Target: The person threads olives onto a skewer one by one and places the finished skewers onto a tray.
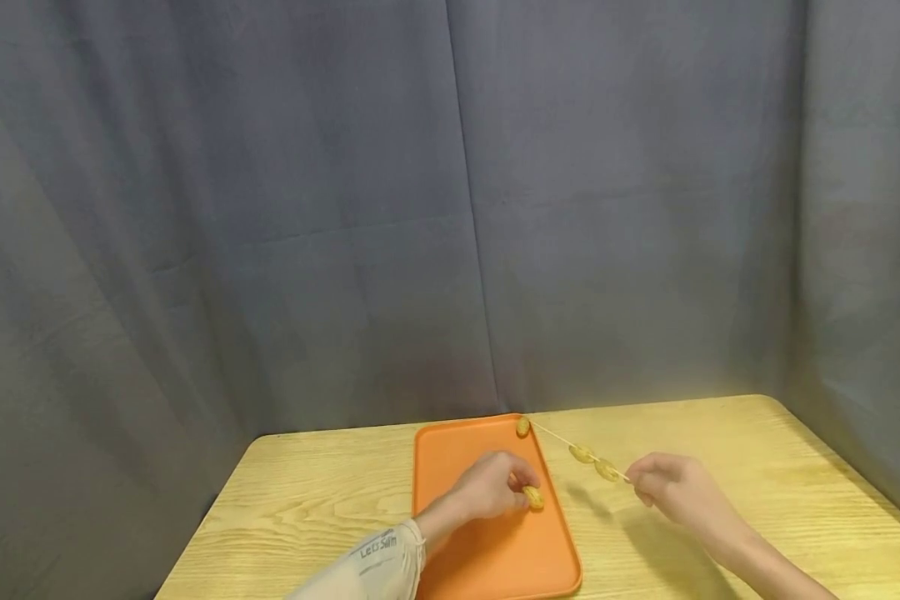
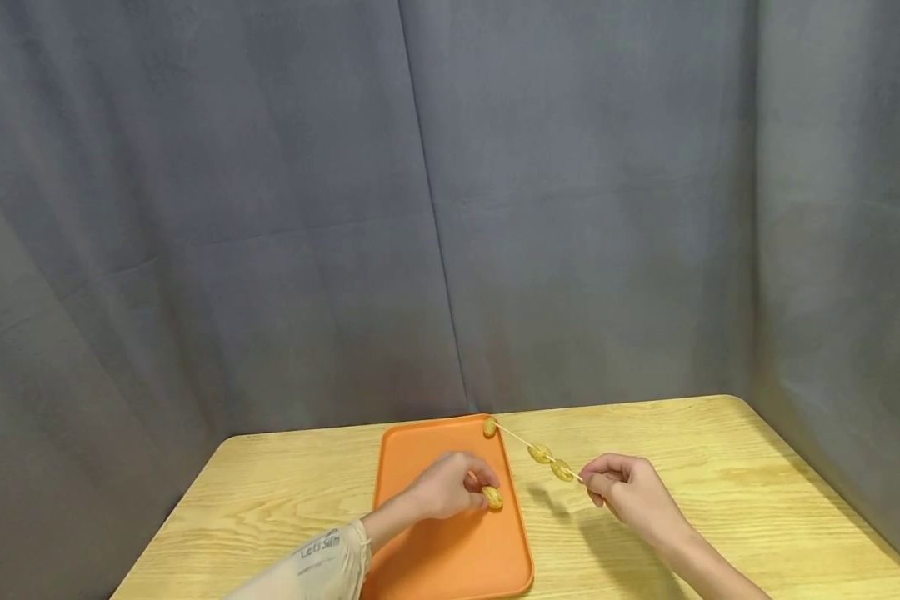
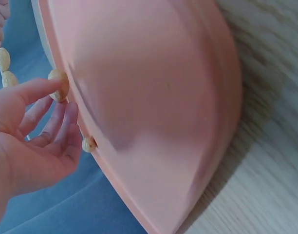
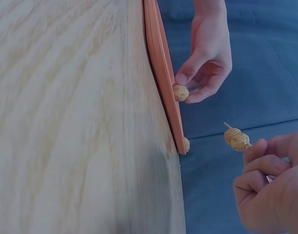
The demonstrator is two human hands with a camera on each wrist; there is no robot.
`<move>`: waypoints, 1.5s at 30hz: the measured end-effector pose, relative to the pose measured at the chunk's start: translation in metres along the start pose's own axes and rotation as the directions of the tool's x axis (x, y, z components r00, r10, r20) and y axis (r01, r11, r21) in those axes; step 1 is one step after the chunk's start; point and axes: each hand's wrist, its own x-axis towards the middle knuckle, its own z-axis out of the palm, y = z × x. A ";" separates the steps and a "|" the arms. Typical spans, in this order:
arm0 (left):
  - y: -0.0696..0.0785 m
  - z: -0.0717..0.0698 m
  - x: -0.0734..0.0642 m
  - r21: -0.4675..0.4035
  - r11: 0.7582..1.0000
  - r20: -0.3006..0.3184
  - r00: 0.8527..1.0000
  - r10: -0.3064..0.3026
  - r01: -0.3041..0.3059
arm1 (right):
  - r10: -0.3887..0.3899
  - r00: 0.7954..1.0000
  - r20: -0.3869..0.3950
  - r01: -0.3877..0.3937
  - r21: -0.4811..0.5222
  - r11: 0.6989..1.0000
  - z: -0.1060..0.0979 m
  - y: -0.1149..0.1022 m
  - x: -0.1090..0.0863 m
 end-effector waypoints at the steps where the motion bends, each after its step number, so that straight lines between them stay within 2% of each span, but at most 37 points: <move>1: 0.000 0.000 -0.001 0.011 1.000 -0.005 1.000 0.005 -0.005 | 0.008 1.000 0.000 -0.008 -0.003 1.000 0.000 0.000 0.000; 6: -0.003 -0.004 -0.007 -0.026 1.000 -0.049 0.999 0.017 -0.018 | 0.012 1.000 -0.015 -0.013 -0.047 0.999 0.002 -0.001 -0.002; 8: -0.003 -0.007 -0.010 -0.081 0.996 -0.084 0.996 0.017 -0.024 | 0.000 1.000 -0.023 -0.001 -0.065 0.998 0.002 -0.003 -0.003; 10: -0.004 -0.011 -0.014 -0.164 0.986 -0.138 0.990 -0.012 -0.011 | -0.029 0.999 -0.029 0.027 -0.076 0.997 0.002 -0.006 -0.005; 12: -0.004 -0.015 -0.019 -0.263 0.965 -0.190 0.981 -0.045 -0.007 | -0.051 0.998 -0.037 0.048 -0.075 0.996 0.003 -0.010 -0.007; 14: -0.002 -0.021 -0.024 -0.366 0.930 -0.232 0.968 -0.094 0.003 | -0.079 0.996 -0.046 0.075 -0.073 0.994 0.004 -0.014 -0.010; 17: 0.003 -0.031 -0.032 -0.521 0.853 -0.266 0.950 -0.164 0.001 | -0.096 0.994 -0.049 0.093 -0.060 0.994 0.007 -0.022 -0.014; 18: 0.005 -0.034 -0.035 -0.569 0.823 -0.264 0.947 -0.184 0.001 | -0.104 0.993 -0.051 0.101 -0.061 0.993 0.007 -0.024 -0.016; 20: 0.007 -0.041 -0.038 -0.670 0.743 -0.254 0.944 -0.211 -0.014 | -0.123 0.991 -0.054 0.119 -0.066 0.991 0.008 -0.028 -0.020; 23: 0.009 -0.049 -0.044 -0.784 0.620 -0.225 0.947 -0.229 -0.036 | -0.157 0.986 -0.063 0.151 -0.091 0.984 0.008 -0.035 -0.025; 25: 0.007 -0.054 -0.046 -0.841 0.540 -0.202 0.950 -0.240 -0.042 | -0.175 0.982 -0.070 0.167 -0.104 0.980 0.008 -0.040 -0.030; 27: 0.005 -0.058 -0.048 -0.876 0.479 -0.188 0.951 -0.247 -0.049 | -0.196 0.978 -0.070 0.187 -0.111 0.976 0.009 -0.044 -0.034; 29: 0.002 -0.061 -0.049 -0.912 0.407 -0.171 0.953 -0.251 -0.056 | -0.227 0.972 -0.062 0.219 -0.114 0.969 0.009 -0.049 -0.038; 31: -0.002 -0.063 -0.050 -0.950 0.305 -0.146 0.958 -0.247 -0.066 | -0.246 0.968 -0.055 0.239 -0.113 0.964 0.011 -0.052 -0.042; 35: -0.009 -0.065 -0.050 -0.996 0.063 -0.074 0.975 -0.210 -0.062 | -0.277 0.961 -0.024 0.274 -0.090 0.957 0.015 -0.056 -0.046; 36: -0.010 -0.065 -0.050 -0.998 0.010 -0.057 0.979 -0.195 -0.056 | -0.280 0.960 -0.011 0.279 -0.077 0.957 0.016 -0.056 -0.047; 37: -0.011 -0.064 -0.050 -0.998 -0.030 -0.043 0.983 -0.179 -0.050 | -0.283 0.959 0.000 0.283 -0.064 0.957 0.017 -0.056 -0.047; 38: -0.012 -0.064 -0.049 -0.997 -0.066 -0.034 0.986 -0.164 -0.046 | -0.291 0.957 0.014 0.291 -0.052 0.955 0.017 -0.056 -0.048; 41: -0.012 -0.063 -0.048 -0.991 -0.124 -0.026 0.990 -0.137 -0.043 | -0.307 0.951 0.043 0.307 -0.016 0.951 0.020 -0.054 -0.048; 45: -0.007 -0.063 -0.047 -0.986 -0.159 -0.028 0.991 -0.129 -0.048 | -0.320 0.947 0.044 0.320 -0.009 0.947 0.021 -0.051 -0.046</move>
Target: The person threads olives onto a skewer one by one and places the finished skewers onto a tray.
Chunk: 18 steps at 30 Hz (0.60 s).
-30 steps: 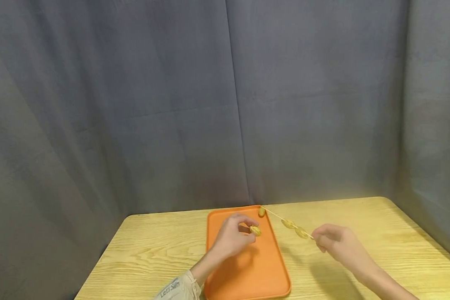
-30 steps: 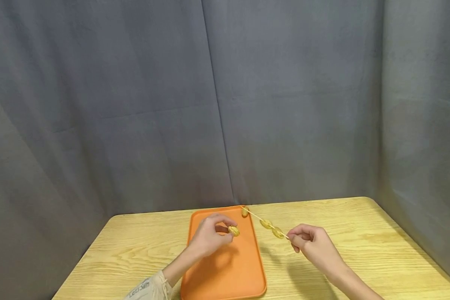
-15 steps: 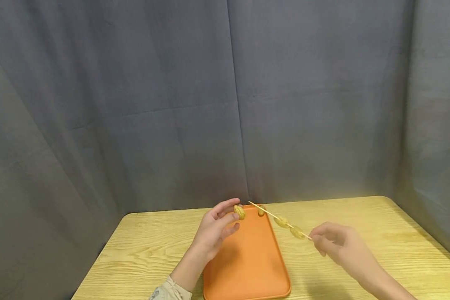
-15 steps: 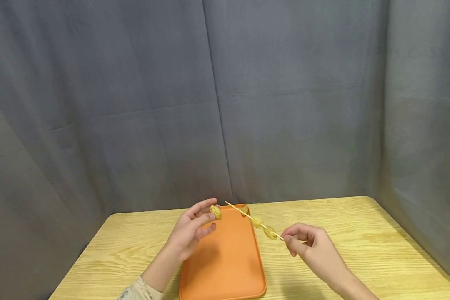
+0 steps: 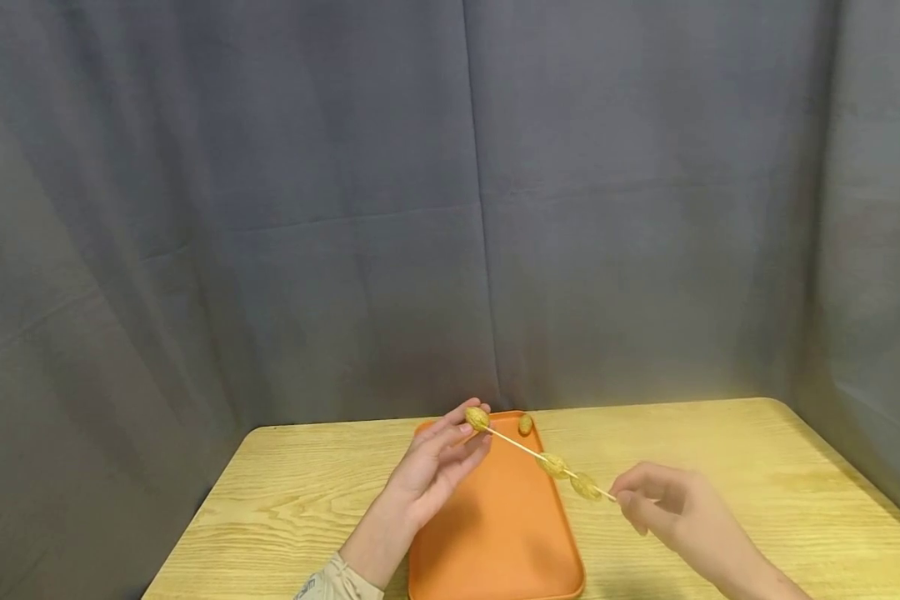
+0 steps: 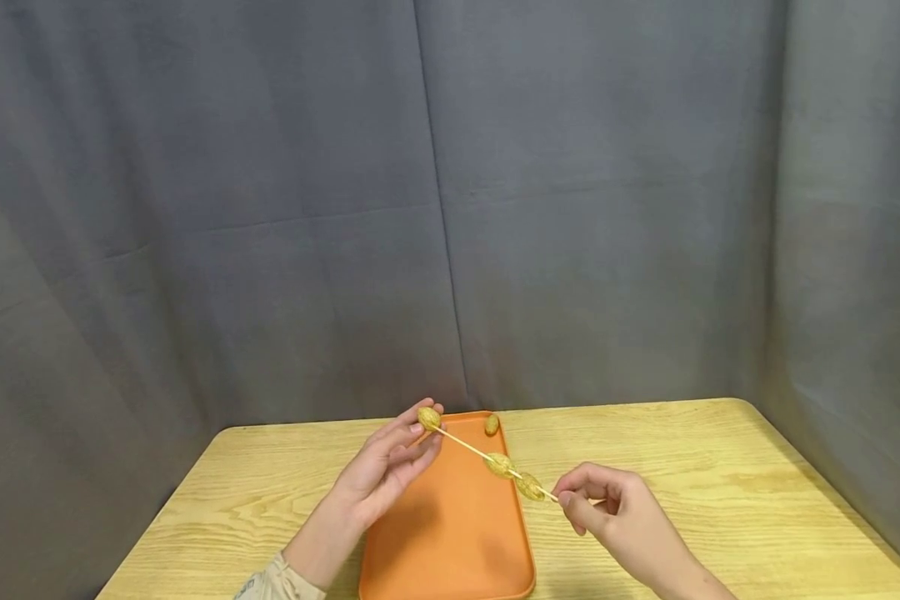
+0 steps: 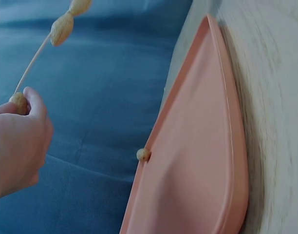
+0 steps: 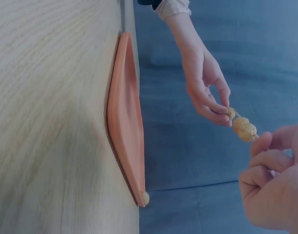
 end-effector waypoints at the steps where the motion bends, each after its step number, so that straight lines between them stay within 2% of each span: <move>1: 0.000 0.002 0.000 -0.008 1.000 0.003 1.000 -0.002 0.002 | -0.001 1.000 -0.004 0.001 -0.002 1.000 0.000 0.001 0.000; 5: 0.001 0.008 -0.002 -0.020 1.000 0.004 1.000 0.003 -0.003 | -0.006 1.000 -0.019 0.006 -0.013 1.000 0.000 0.001 0.001; 10: 0.002 0.010 -0.004 -0.025 1.000 -0.006 1.000 0.019 -0.019 | -0.050 0.998 -0.046 0.048 -0.051 0.998 0.001 -0.001 0.000; 15: 0.002 0.009 -0.007 0.014 0.998 -0.009 0.998 0.058 -0.058 | -0.056 0.997 -0.052 0.052 -0.076 0.996 0.003 0.000 -0.001; 18: 0.001 0.011 -0.008 0.054 0.994 -0.024 0.995 0.100 -0.098 | -0.031 0.998 -0.046 0.027 -0.080 0.996 0.004 -0.001 -0.002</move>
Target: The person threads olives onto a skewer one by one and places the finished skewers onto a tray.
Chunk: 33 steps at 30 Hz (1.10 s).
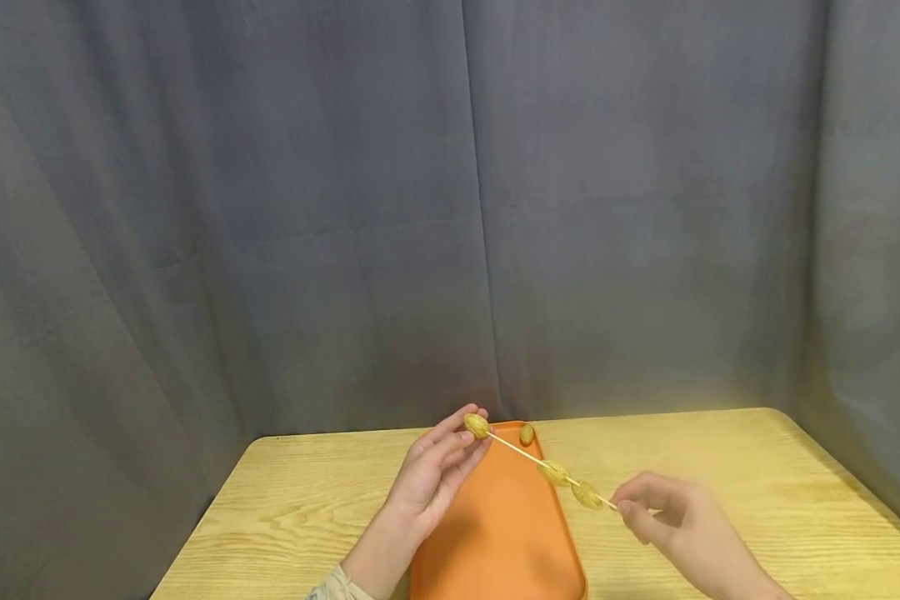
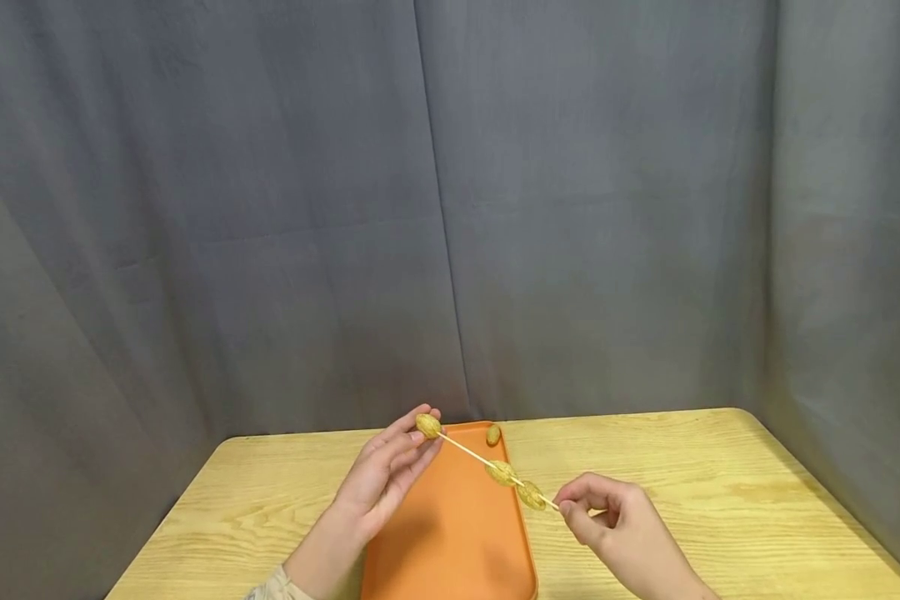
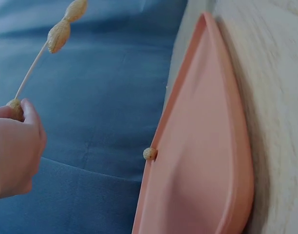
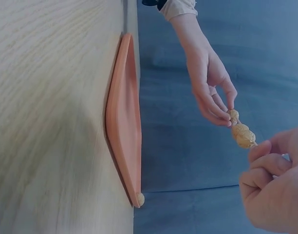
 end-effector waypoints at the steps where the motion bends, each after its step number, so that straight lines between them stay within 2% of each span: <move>1: -0.001 0.000 0.000 0.011 1.000 -0.008 1.000 0.013 -0.013 | 0.011 1.000 0.006 -0.011 0.000 1.000 0.000 0.000 0.000; 8: -0.006 0.003 0.001 0.102 0.992 -0.047 0.995 0.085 -0.080 | 0.087 0.995 0.054 -0.087 -0.003 0.996 0.000 0.000 0.001; 14: -0.008 0.003 0.001 0.153 0.984 -0.044 0.994 0.103 -0.095 | 0.076 0.992 0.099 -0.077 0.011 0.997 0.001 0.004 0.001; 22: -0.014 0.004 -0.003 0.183 0.980 -0.056 0.994 0.092 -0.080 | 0.067 0.988 0.139 -0.075 0.051 0.996 0.004 0.010 -0.002; 28: -0.017 0.009 -0.003 0.159 0.985 -0.041 0.996 0.081 -0.073 | 0.127 0.974 0.187 -0.155 0.144 0.977 0.007 0.012 -0.002; 33: -0.020 0.013 -0.005 0.177 0.982 -0.045 0.996 0.076 -0.067 | 0.155 0.971 0.184 -0.189 0.183 0.965 0.008 0.013 -0.003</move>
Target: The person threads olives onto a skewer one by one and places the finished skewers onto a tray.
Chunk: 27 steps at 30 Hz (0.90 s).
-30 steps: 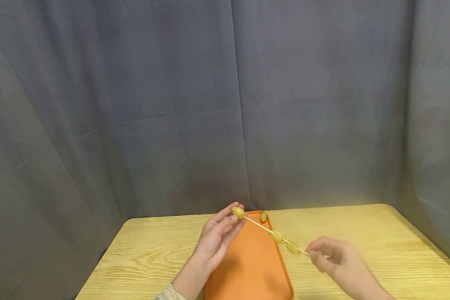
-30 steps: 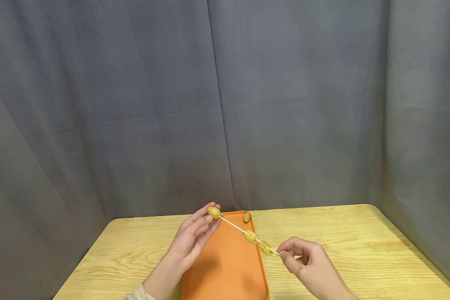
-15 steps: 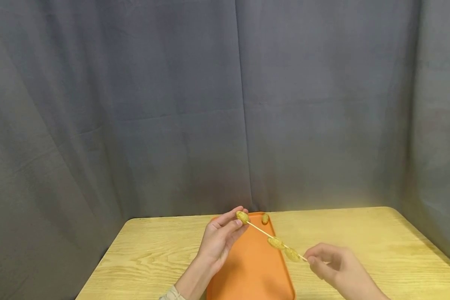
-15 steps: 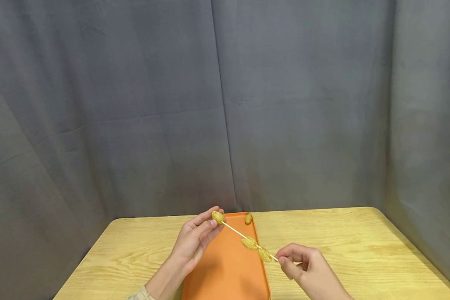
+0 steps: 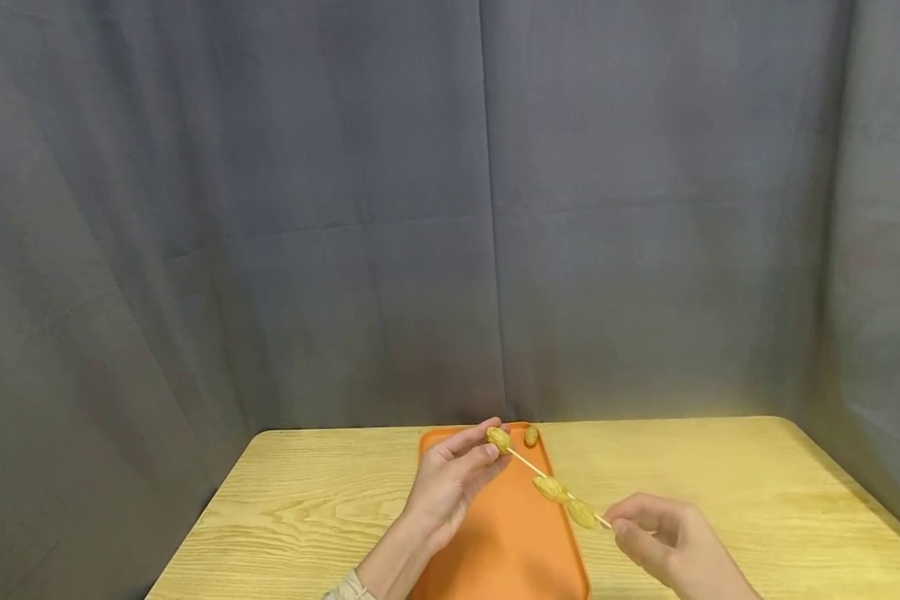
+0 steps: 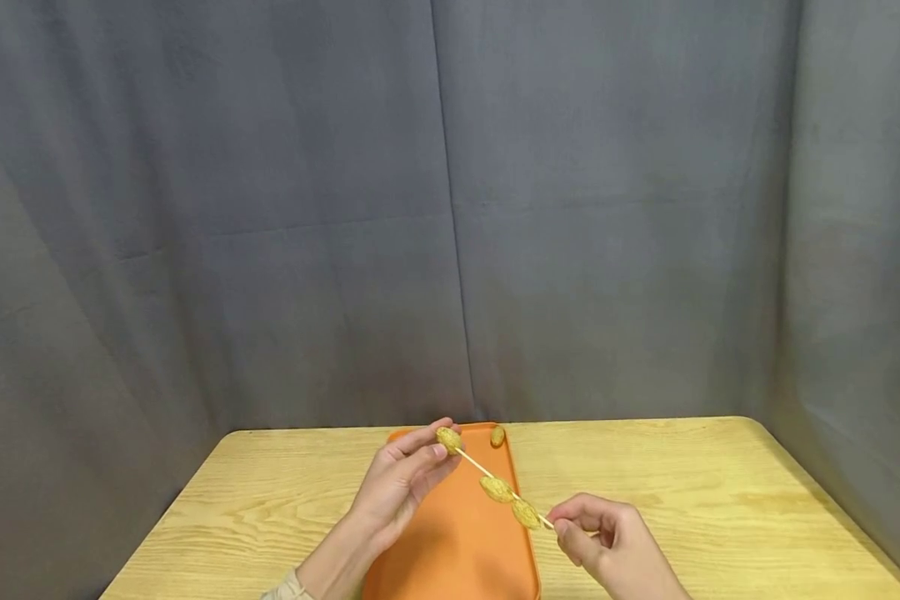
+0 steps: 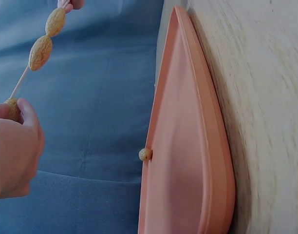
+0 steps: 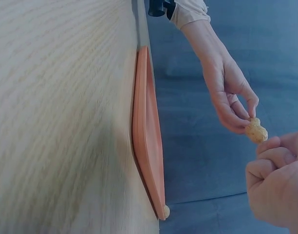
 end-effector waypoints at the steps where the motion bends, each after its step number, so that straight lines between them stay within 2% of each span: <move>1: -0.001 0.000 0.000 0.005 1.000 0.000 1.000 -0.007 0.007 | 0.000 1.000 -0.002 0.000 0.008 1.000 0.000 0.000 0.000; 11: -0.015 0.001 0.002 0.020 0.998 -0.004 0.998 -0.067 0.067 | -0.005 1.000 -0.025 0.005 0.013 1.000 0.000 0.004 0.002; 17: -0.022 0.002 -0.001 0.053 0.994 -0.026 0.996 -0.090 0.092 | 0.034 0.999 0.004 -0.034 0.039 0.999 0.001 0.006 0.002; 27: -0.034 0.008 -0.002 0.030 0.992 -0.055 0.992 -0.117 0.119 | 0.040 0.999 0.031 -0.043 0.106 0.993 0.002 0.009 0.005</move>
